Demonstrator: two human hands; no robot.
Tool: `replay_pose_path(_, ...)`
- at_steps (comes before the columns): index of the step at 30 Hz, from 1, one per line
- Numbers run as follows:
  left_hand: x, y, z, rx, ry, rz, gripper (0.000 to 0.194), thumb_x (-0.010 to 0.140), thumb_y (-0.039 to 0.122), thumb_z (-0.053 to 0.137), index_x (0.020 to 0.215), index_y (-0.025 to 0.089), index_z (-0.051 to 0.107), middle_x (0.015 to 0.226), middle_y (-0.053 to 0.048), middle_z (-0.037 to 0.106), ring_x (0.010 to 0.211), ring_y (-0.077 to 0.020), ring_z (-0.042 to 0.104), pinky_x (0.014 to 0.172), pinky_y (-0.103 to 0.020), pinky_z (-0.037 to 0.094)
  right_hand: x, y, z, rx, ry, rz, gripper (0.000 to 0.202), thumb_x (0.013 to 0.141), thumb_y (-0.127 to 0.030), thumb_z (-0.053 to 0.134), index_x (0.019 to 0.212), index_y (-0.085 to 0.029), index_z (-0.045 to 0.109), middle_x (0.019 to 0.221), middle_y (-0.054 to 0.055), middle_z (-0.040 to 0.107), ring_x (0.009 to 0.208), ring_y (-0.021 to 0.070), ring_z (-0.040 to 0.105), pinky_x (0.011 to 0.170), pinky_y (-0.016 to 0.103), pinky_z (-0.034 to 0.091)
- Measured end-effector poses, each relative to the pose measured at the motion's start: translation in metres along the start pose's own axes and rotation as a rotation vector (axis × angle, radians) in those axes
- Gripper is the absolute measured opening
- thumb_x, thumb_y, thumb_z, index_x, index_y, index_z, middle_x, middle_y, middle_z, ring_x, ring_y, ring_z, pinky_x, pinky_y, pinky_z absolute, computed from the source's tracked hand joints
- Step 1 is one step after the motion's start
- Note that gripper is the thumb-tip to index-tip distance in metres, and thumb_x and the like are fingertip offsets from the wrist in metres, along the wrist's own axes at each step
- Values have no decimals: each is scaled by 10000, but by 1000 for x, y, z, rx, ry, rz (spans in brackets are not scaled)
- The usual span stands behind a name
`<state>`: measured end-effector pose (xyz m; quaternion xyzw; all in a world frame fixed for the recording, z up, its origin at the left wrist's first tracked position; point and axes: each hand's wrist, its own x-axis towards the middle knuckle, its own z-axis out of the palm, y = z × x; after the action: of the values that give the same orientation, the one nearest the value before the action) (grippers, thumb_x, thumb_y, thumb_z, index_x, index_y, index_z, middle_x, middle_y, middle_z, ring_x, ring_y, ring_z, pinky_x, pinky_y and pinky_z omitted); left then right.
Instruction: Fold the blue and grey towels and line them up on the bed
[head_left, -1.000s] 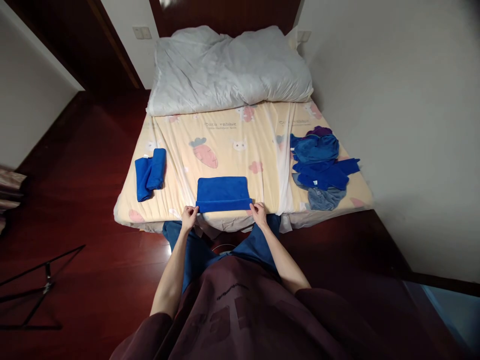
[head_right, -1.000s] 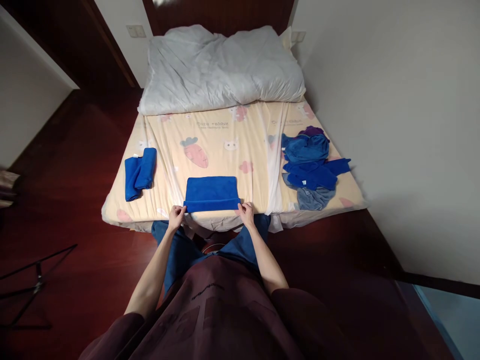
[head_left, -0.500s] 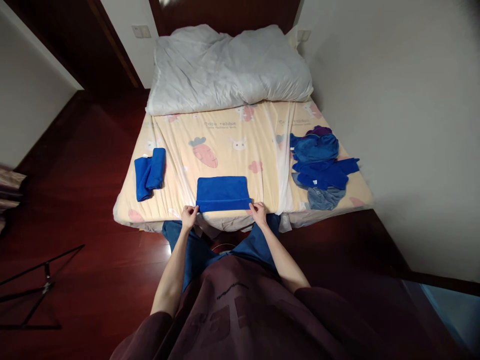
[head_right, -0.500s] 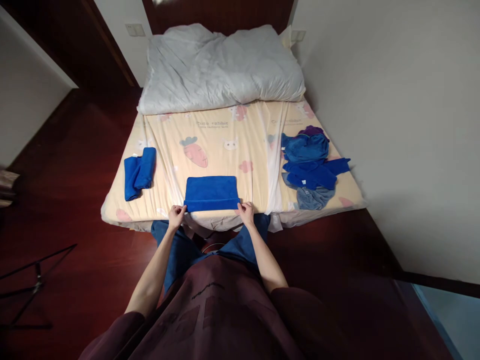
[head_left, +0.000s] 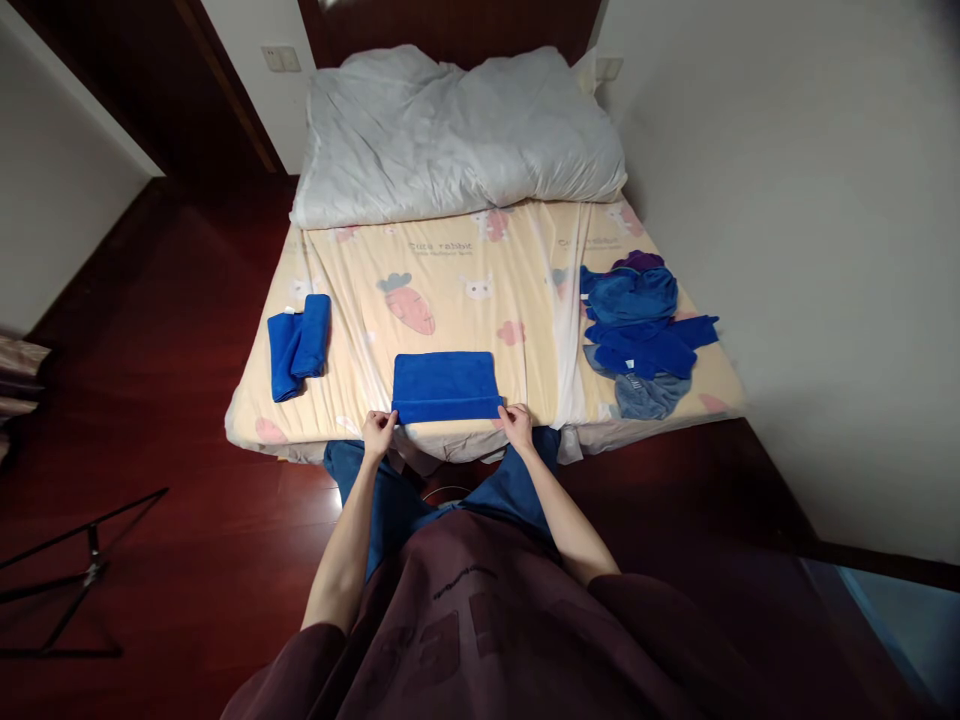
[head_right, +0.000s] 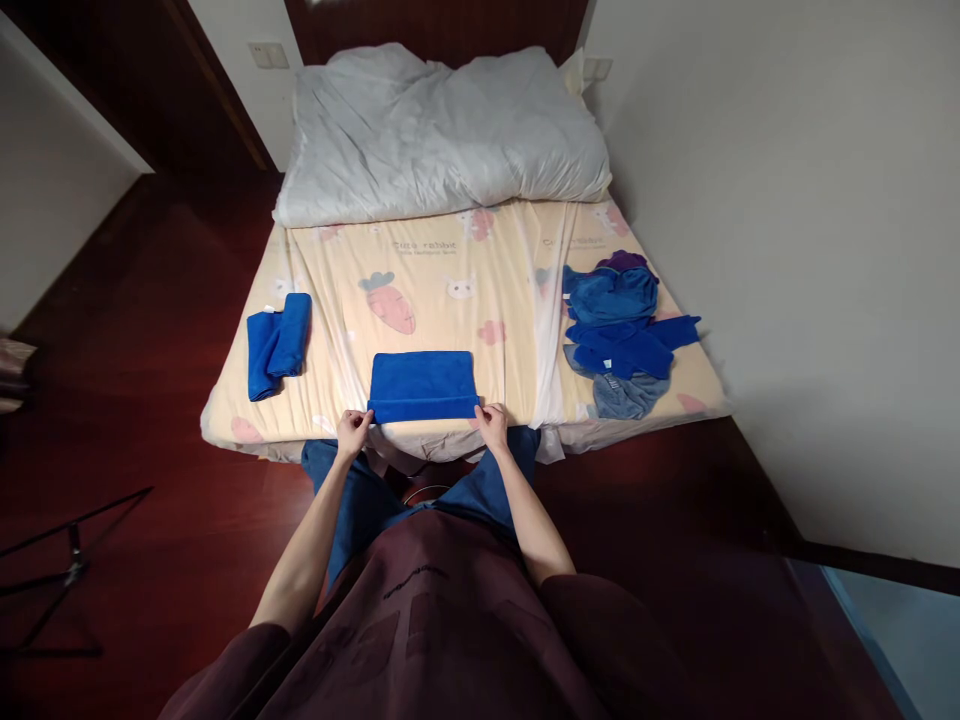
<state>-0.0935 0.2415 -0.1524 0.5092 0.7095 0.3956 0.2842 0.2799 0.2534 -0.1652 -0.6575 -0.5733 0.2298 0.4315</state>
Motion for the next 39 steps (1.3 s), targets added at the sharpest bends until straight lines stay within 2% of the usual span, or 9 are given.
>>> replay_pose_path(5,-1,4,-1,6,3,14,349,868,528,605,740,211,669,840,-61,589,841,-219,608,861,-369,507,0,-1,-1,32,-5,12,354,874,-517,576,687,-221,623,792,78,651,773,227,608,777,379,522)
replay_pose_path(8,-6,8,-5,5,44,34,320,863,501,628,968,203,681,944,-78,623,863,-222,610,870,-382,521,-2,-2,-4,107,36,71,294,872,-465,563,905,-194,673,900,95,698,777,218,628,750,361,539)
replay_pose_path(10,-10,13,-9,10,64,104,379,867,482,641,1125,205,648,1095,-106,626,992,-241,616,925,-394,520,-4,-6,-8,116,64,79,311,873,-421,548,1041,-187,665,996,108,708,819,217,643,760,356,548)
replay_pose_path(14,-17,26,-16,52,12,326,405,924,446,598,1258,217,617,1348,-127,580,1312,-274,500,1107,-440,437,-8,-19,-15,51,26,-88,307,883,-330,555,1135,-201,673,1145,125,683,1021,247,645,911,403,541)
replay_pose_path(19,-12,39,-11,123,-140,442,401,953,413,557,1294,213,622,1425,-98,586,1386,-269,451,1189,-494,366,-6,-39,-12,60,-85,-232,343,880,-254,569,1199,-221,688,1251,109,668,1203,257,598,1026,428,517)
replay_pose_path(26,-1,27,0,200,-295,425,522,902,366,571,1392,187,563,1513,-108,512,1476,-289,362,1220,-531,330,-6,-33,-1,-54,-224,-294,440,844,-181,588,1269,-243,683,1344,77,654,1288,279,546,1094,501,481)
replay_pose_path(30,1,18,2,242,-349,435,655,803,226,589,1451,164,510,1549,-118,466,1490,-306,341,1230,-519,323,-7,-25,1,-114,-266,-324,522,820,-110,545,1310,-242,668,1383,58,635,1337,274,504,1122,506,462)
replay_pose_path(34,1,19,6,308,-324,426,748,723,114,564,1463,197,506,1548,-100,472,1488,-312,346,1220,-532,327,-5,-26,5,-180,-246,-312,583,791,-59,515,1320,-252,664,1383,38,640,1311,270,523,1130,507,443)
replay_pose_path(39,3,26,15,418,-277,399,734,712,35,499,1432,171,544,1524,-131,497,1457,-317,399,1195,-538,325,3,-28,14,-241,-240,-302,640,738,1,503,1300,-251,677,1399,43,634,1306,287,534,1109,543,420)
